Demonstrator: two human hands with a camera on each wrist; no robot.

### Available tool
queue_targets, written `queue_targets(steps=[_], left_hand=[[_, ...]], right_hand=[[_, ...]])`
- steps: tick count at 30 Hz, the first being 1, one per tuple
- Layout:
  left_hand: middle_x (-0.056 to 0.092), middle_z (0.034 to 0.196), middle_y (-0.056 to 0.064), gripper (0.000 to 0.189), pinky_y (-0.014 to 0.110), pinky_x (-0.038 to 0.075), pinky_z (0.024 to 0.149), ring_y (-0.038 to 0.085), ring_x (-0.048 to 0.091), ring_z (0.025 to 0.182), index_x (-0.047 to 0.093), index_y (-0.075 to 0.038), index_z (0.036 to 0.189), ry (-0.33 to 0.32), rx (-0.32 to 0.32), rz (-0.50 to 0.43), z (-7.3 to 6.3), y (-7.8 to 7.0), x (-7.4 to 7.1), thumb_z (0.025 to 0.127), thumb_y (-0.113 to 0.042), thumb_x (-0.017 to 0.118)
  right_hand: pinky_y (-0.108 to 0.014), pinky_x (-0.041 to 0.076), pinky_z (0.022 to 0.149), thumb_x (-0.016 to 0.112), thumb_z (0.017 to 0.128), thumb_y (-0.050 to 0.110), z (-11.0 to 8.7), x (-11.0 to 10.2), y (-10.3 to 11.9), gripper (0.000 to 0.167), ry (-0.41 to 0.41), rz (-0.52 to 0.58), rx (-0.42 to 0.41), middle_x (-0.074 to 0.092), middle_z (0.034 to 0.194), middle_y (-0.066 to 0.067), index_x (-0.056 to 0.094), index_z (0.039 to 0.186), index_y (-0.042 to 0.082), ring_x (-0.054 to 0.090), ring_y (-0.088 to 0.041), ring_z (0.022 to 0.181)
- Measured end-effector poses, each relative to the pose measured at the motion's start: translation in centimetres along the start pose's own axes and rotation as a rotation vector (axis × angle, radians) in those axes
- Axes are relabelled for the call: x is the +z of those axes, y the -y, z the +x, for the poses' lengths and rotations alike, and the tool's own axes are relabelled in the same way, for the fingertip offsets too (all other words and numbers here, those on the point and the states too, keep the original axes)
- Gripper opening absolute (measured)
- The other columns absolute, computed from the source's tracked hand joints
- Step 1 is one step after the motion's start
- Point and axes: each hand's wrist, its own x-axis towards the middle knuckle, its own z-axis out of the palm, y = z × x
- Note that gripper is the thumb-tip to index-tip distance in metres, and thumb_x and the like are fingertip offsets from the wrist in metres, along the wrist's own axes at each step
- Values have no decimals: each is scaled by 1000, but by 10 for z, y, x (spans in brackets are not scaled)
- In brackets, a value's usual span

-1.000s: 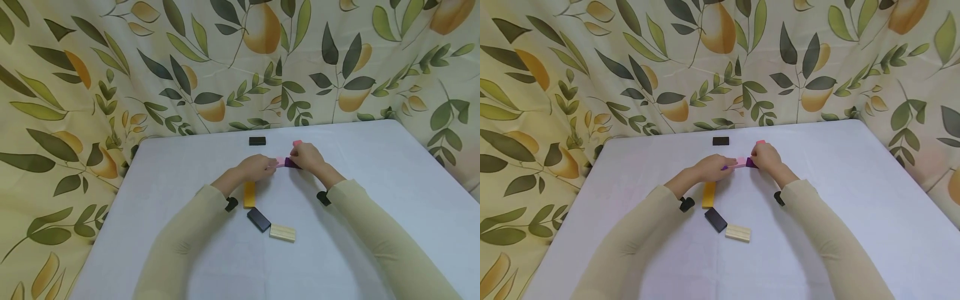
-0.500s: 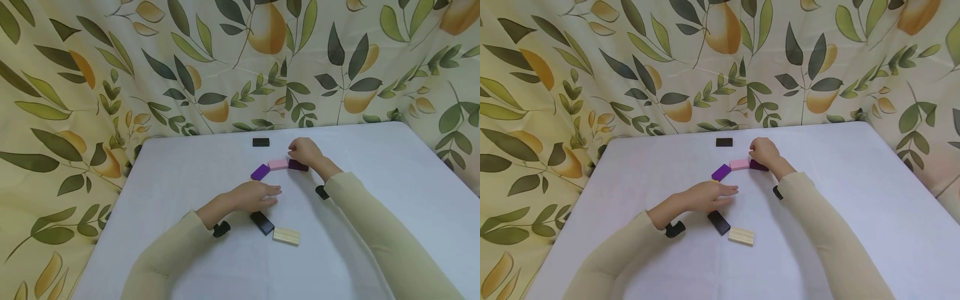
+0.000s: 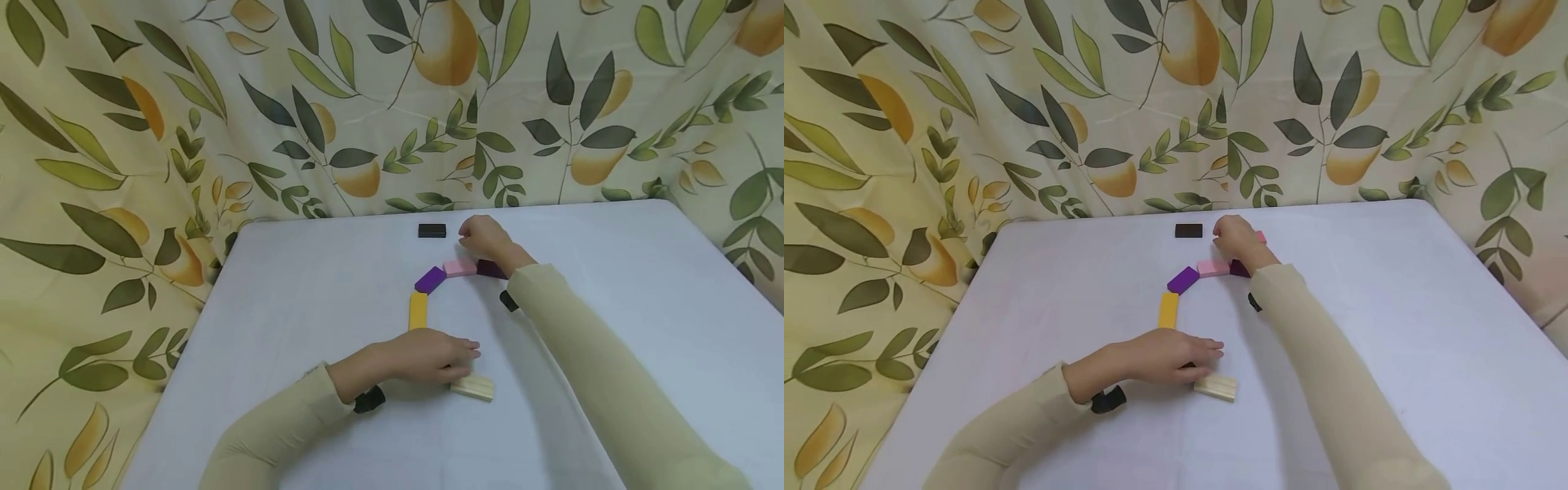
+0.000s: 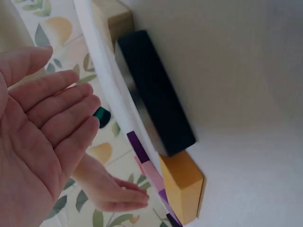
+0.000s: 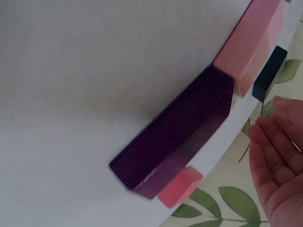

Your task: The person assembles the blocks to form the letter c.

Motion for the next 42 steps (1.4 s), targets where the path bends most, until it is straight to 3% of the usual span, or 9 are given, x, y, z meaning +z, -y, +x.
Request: queue_targets(steps=[7,14,18,26,33,37,42], left_hand=[[37,143,-4,44,16,27,99,4,30,129,44,-14,138,54,83,178,-5,-15,12,98,-33,42],[30,147,-5,48,15,19,102,4,21,133,38,-14,141,111,98,190,-13,-25,20,98,-34,41],[29,147,-4,49,15,13,103,7,21,134,37,-13,142,125,115,245,-15,-29,20,98,-36,40],[24,149,-6,55,14,15,103,3,18,133,31,-14,144,166,109,211,-16,-32,21,97,-42,40],[23,149,-7,57,13,16,102,0,17,133,31,-16,144,148,98,189,-17,-30,26,96,-45,39],[23,149,-7,56,14,18,101,0,16,133,32,-16,144,127,86,198,-16,-29,27,96,-45,38],[23,148,-10,55,15,22,101,0,17,133,33,-18,143,147,51,190,-14,-29,27,96,-46,38]], right_hand=[[-45,36,95,57,87,6,10,11,13,30,39,-34,-27,59,113,-24,59,113,-9,50,-37,110],[-46,30,100,55,88,6,16,14,27,38,103,-45,-9,52,124,-24,52,124,-8,42,-38,120],[-46,29,101,57,88,5,19,16,29,45,135,-28,11,49,129,-22,47,130,-5,40,-37,122],[-45,23,105,55,89,5,24,24,33,52,177,-68,-75,39,137,-23,37,137,-5,33,-38,128],[-46,34,98,44,93,4,25,27,36,34,219,-160,-72,54,119,-25,50,124,-7,48,-39,113],[-46,36,96,43,94,5,26,28,36,31,239,-164,-63,56,115,-24,52,122,-6,50,-37,110],[-47,38,93,43,93,3,26,25,31,29,216,-170,-88,58,109,-24,53,118,-8,53,-37,104]])
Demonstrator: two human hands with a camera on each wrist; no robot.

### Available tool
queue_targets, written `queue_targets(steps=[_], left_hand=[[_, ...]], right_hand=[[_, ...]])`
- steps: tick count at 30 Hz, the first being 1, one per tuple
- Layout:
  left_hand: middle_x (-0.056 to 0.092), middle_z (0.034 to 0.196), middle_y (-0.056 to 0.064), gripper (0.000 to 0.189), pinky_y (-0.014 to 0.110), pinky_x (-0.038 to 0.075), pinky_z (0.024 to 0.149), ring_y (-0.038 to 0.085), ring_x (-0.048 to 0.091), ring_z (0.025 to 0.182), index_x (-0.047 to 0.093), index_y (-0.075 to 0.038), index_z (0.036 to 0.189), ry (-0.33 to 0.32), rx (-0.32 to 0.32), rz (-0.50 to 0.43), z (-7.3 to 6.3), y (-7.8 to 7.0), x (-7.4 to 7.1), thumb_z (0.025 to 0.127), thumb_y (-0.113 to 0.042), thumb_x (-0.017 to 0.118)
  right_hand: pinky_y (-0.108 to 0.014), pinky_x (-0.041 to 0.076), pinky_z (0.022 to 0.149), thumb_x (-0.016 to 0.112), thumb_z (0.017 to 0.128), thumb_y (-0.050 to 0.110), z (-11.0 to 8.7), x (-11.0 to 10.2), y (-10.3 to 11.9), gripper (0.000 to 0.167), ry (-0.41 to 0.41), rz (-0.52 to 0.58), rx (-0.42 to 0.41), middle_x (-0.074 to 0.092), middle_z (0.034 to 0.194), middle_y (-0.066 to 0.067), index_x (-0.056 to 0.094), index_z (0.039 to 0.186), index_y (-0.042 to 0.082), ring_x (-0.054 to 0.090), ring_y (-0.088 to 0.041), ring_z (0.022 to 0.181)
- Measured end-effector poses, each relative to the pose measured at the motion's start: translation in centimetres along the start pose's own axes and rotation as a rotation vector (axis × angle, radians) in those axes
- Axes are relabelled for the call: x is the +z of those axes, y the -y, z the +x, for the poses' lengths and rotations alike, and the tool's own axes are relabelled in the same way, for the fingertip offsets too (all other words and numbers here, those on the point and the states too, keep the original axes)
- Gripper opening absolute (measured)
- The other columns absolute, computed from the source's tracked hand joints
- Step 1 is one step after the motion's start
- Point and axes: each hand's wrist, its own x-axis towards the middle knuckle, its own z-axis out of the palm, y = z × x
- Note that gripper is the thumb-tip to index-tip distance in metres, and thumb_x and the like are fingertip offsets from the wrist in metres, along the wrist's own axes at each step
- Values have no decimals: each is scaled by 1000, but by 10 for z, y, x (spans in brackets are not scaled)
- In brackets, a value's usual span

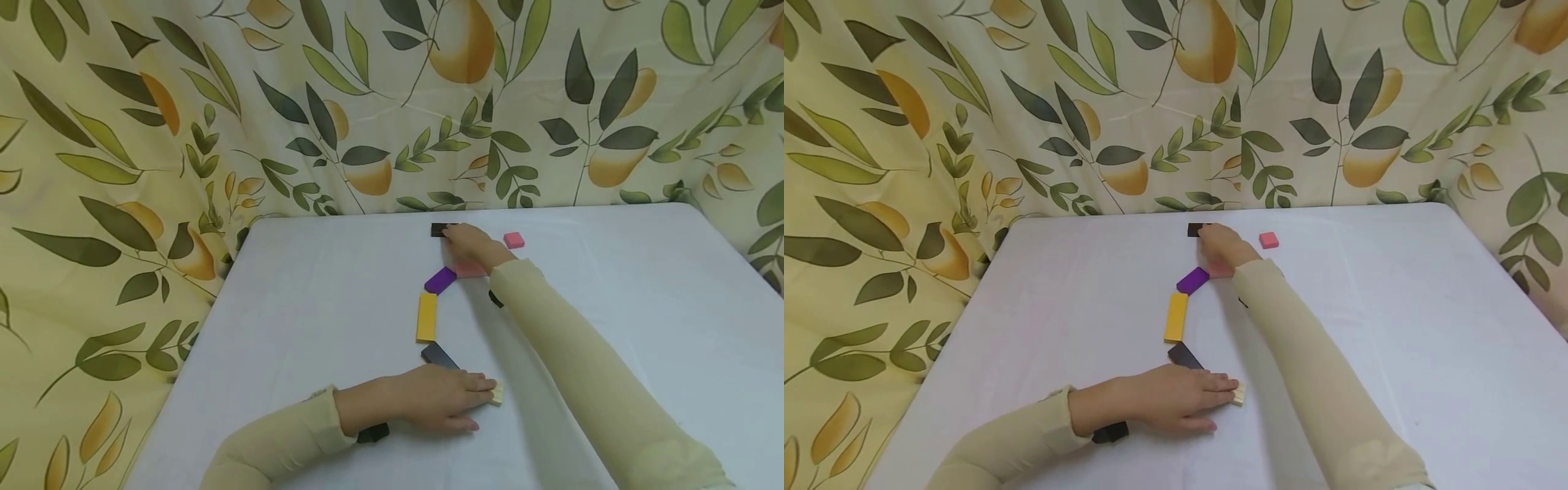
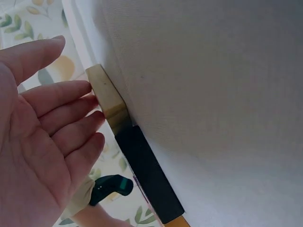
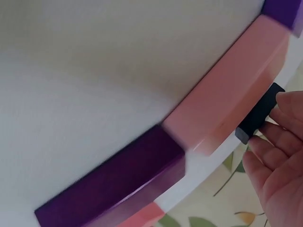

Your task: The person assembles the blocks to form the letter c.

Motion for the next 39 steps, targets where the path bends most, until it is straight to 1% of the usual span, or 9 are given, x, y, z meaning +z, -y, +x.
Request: queue_targets(steps=[3,7,14,21,25,32,37,38,39], left_hand=[[23,148,-10,55,15,22,101,-1,18,132,33,-19,144,11,-6,-1,1,0,-1,96,-46,38],[24,148,-10,53,15,23,100,-1,21,131,33,-19,143,19,-5,-4,3,0,-2,97,-45,37],[27,147,-11,49,15,27,98,-2,21,131,37,-20,142,13,-10,-19,2,1,-7,97,-41,39],[29,146,-11,47,15,31,95,-3,23,130,40,-20,140,-15,-19,8,1,0,-6,97,-39,41],[30,145,-11,47,15,31,95,-3,23,129,41,-20,140,-14,-20,-4,1,0,-6,97,-38,42],[28,146,-12,47,14,32,94,-4,24,129,39,-20,140,8,-22,-53,1,-1,-7,97,-38,42],[27,146,-12,48,14,33,93,-4,21,129,38,-21,141,4,-26,-28,2,0,-5,97,-40,39],[27,146,-12,48,14,33,93,-4,21,129,38,-21,141,4,-25,-24,2,0,-5,98,-41,39],[26,146,-12,48,14,33,93,-4,20,130,37,-21,141,3,-24,-21,2,0,-5,98,-41,38]], right_hand=[[-48,36,95,41,92,2,-5,-4,-8,33,-9,-9,24,56,113,-27,51,121,-9,51,-40,108],[-49,31,99,40,92,3,-10,-8,-17,38,-4,2,58,50,122,-30,47,126,-11,44,-42,116],[-49,30,100,39,90,4,-11,-8,-29,42,-18,53,96,47,127,-29,45,129,-10,40,-42,120],[-51,26,101,37,91,4,-15,-6,-45,43,-20,96,145,44,130,-30,42,130,-11,36,-44,122],[-51,24,102,37,90,4,-19,-8,-50,44,-22,131,170,41,132,-29,41,132,-10,33,-43,125],[-52,25,101,39,91,6,-27,-12,-64,43,-30,145,221,42,128,-33,42,128,-15,35,-46,122],[-53,26,100,38,96,16,-32,-14,-78,44,-40,164,240,43,127,-34,43,126,-16,35,-47,121],[-54,26,100,37,97,18,-34,-14,-81,45,-41,169,247,44,126,-34,44,126,-16,37,-47,119],[-53,27,99,36,98,21,-35,-14,-84,46,-44,177,257,49,121,-33,45,125,-16,40,-45,117]])
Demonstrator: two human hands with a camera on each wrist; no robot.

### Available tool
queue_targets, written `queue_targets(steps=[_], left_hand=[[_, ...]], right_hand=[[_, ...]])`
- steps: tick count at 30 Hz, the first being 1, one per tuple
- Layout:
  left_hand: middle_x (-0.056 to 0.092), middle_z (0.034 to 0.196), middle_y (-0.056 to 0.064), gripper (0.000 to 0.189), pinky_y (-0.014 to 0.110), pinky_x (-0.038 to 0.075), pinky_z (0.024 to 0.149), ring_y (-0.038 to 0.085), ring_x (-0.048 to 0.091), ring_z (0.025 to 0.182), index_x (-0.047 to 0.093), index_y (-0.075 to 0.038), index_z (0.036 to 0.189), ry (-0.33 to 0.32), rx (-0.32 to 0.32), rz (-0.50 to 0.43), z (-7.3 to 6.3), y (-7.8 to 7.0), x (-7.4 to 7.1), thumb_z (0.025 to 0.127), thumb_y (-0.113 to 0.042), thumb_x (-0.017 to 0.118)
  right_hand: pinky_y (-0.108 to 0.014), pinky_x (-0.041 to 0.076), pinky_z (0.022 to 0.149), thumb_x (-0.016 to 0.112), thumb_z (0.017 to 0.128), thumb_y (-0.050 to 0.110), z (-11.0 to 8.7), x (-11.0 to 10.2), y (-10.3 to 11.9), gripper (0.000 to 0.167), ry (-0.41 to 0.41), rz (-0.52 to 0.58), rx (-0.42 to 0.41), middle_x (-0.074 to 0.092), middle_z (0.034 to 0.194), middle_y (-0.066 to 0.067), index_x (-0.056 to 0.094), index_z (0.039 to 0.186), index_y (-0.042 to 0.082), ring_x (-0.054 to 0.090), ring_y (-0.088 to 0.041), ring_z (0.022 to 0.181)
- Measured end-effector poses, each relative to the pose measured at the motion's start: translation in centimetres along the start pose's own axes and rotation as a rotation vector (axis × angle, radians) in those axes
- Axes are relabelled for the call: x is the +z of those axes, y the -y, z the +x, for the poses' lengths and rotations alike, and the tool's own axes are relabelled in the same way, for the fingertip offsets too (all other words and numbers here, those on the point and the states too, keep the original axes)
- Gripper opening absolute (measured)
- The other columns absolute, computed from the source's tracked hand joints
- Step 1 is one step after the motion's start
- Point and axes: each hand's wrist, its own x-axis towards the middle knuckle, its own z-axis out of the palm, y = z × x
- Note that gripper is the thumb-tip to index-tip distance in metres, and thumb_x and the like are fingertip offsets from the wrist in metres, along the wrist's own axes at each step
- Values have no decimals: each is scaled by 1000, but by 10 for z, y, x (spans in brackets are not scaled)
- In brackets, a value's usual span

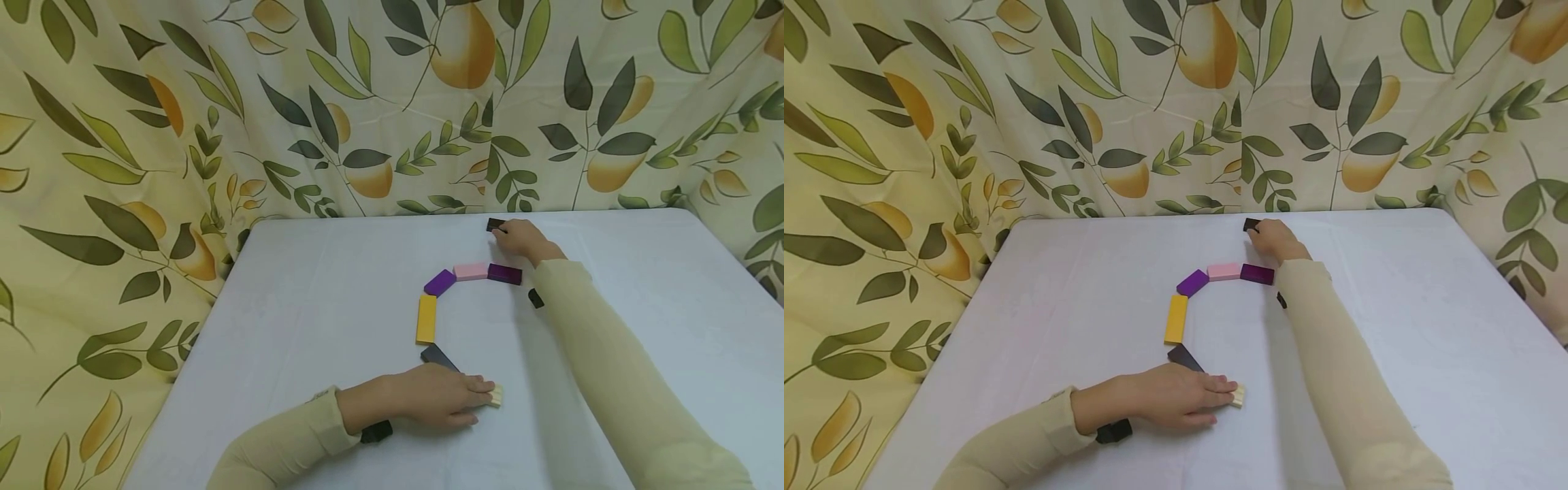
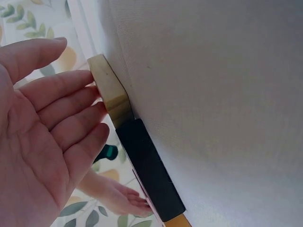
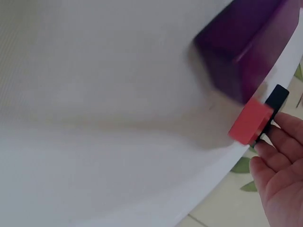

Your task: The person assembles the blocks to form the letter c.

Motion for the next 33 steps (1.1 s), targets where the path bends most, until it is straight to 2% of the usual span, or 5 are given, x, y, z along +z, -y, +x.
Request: queue_targets(steps=[5,12,19,27,33], left_hand=[[26,146,-12,48,13,31,94,-4,20,130,37,-20,142,-3,7,-8,0,-1,0,98,-41,38],[27,146,-12,47,12,31,94,-5,20,129,37,-21,141,-13,6,-16,0,-2,1,98,-39,39],[26,146,-13,47,13,29,96,-5,19,129,37,-21,142,-6,4,-22,1,-3,2,98,-39,38],[28,146,-12,46,13,31,94,-4,21,129,39,-20,141,-17,1,-26,0,-5,1,98,-37,41],[28,146,-11,46,13,31,95,-4,21,129,39,-19,140,-37,4,-28,1,-3,1,98,-35,42]], right_hand=[[-51,33,91,29,100,24,-9,-5,-17,49,-15,30,42,52,97,-27,48,120,-16,43,-39,99],[-51,35,87,33,96,17,-25,-11,-38,42,-40,-1,3,53,106,-29,52,117,-15,45,-39,93],[-56,28,97,45,90,3,-47,-15,-60,34,-55,-68,37,46,120,-37,51,117,-17,40,-50,113],[-54,36,90,52,84,-4,-70,-13,-64,27,-109,-173,-49,55,109,-34,58,107,-17,50,-49,102],[-54,39,87,54,84,-3,-79,-12,-61,25,-145,-213,-45,57,107,-32,60,105,-15,51,-49,100]])
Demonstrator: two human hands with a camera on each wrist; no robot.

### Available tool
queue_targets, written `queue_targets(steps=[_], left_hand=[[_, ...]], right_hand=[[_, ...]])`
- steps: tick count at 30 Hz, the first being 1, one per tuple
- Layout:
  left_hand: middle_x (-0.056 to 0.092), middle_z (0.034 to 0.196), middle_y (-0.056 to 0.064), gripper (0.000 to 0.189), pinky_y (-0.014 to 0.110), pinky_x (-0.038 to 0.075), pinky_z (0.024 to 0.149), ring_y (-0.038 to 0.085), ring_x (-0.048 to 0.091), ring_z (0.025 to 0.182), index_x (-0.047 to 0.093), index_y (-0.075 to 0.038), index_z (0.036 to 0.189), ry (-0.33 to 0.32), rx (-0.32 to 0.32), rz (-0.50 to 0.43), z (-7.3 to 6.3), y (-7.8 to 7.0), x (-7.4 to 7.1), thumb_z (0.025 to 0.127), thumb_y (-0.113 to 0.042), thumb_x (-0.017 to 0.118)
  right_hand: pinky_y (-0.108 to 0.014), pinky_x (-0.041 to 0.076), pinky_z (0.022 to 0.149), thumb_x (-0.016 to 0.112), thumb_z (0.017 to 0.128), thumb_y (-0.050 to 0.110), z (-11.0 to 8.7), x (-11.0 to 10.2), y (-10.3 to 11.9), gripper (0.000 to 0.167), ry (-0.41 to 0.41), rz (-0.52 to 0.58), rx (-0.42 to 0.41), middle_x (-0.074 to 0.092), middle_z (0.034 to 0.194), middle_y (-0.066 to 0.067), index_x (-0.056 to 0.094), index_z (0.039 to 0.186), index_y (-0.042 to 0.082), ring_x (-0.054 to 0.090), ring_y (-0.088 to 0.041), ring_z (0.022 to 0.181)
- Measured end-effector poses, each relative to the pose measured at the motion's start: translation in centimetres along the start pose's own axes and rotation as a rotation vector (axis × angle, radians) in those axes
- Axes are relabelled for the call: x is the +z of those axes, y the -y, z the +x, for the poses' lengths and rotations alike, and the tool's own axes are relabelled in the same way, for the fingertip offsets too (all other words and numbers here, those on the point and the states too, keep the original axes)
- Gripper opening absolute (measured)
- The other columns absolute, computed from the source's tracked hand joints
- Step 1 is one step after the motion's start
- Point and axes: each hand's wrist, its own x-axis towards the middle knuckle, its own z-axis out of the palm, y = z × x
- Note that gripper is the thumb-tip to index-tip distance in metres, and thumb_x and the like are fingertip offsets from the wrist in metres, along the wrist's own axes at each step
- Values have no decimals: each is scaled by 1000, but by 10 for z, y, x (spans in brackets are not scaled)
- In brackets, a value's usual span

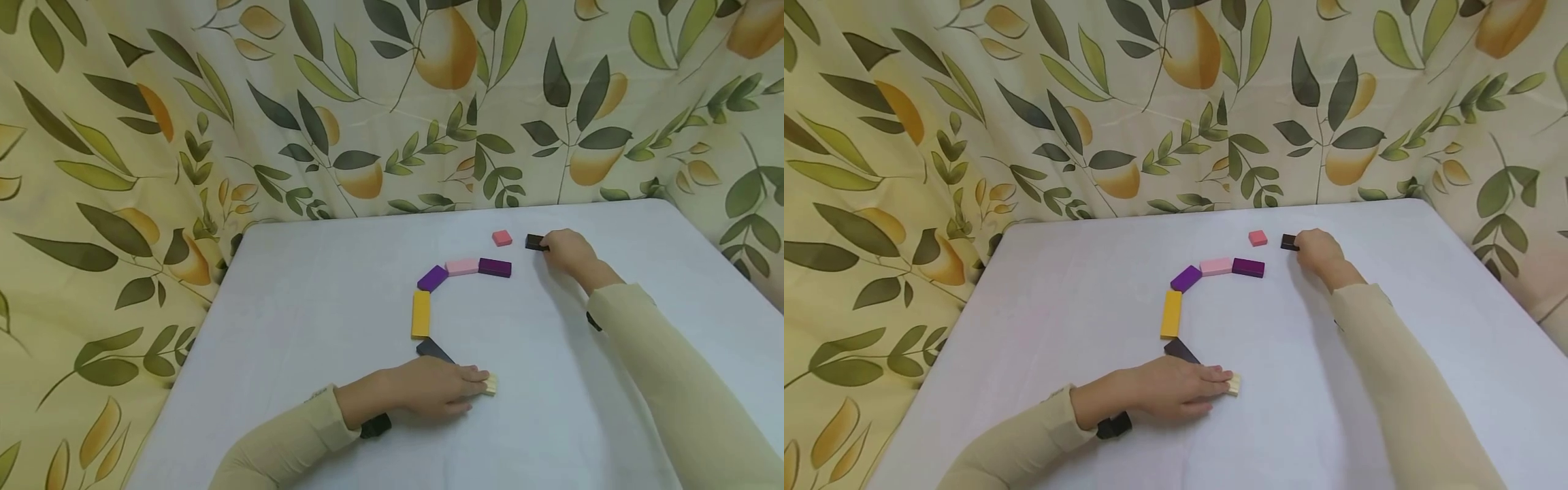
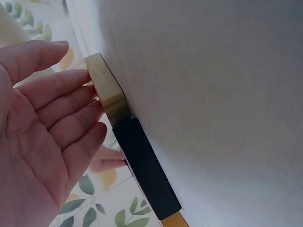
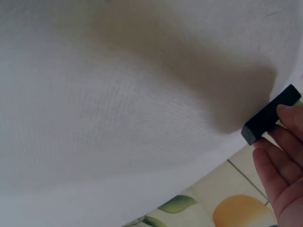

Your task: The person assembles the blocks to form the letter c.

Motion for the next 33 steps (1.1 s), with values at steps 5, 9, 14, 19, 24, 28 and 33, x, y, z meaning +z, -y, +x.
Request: queue_targets(steps=[5,9,14,19,24,28,33], left_hand=[[28,146,-11,46,13,31,95,-5,21,129,39,-19,141,-5,-4,-12,0,-1,-2,98,-34,42],[27,146,-12,45,13,31,95,-5,20,129,38,-19,141,-3,-10,-28,0,0,-2,98,-34,40],[26,146,-13,45,14,31,94,-5,19,129,38,-21,141,-6,-19,-16,1,3,-1,98,-35,39],[28,146,-11,45,15,30,96,-3,21,129,39,-19,141,-7,-13,-35,0,3,-2,98,-34,40],[28,146,-11,44,14,29,97,-4,21,129,39,-18,141,-8,-4,-32,0,2,-2,99,-32,40],[29,145,-10,44,14,30,96,-4,22,129,39,-18,140,-10,1,-25,0,2,-2,99,-32,40],[30,145,-11,43,13,32,94,-4,23,129,40,-19,140,-10,0,-22,2,1,-1,99,-31,41]], right_hand=[[-53,42,82,57,82,-4,-7,-1,-1,21,-43,-17,-32,60,102,-30,63,99,-13,54,-47,95],[-53,43,80,60,81,-4,-16,-2,3,18,-64,-15,-49,61,99,-29,65,96,-12,56,-47,92],[-52,44,80,59,82,-4,-24,-2,8,16,-80,-27,-41,62,99,-28,66,95,-11,57,-45,92],[-51,46,76,57,82,-6,-32,-3,13,16,-67,-43,-41,63,96,-27,67,94,-10,58,-44,89],[-50,46,73,58,81,-5,-43,-1,15,14,-69,-54,-71,64,92,-26,68,90,-8,60,-44,85],[-51,45,76,61,82,-4,-51,0,16,13,-74,-41,-73,64,93,-25,69,90,-8,59,-43,88],[-50,46,75,63,81,-3,-63,1,20,10,-71,-31,-98,66,91,-23,70,87,-6,61,-40,86]])
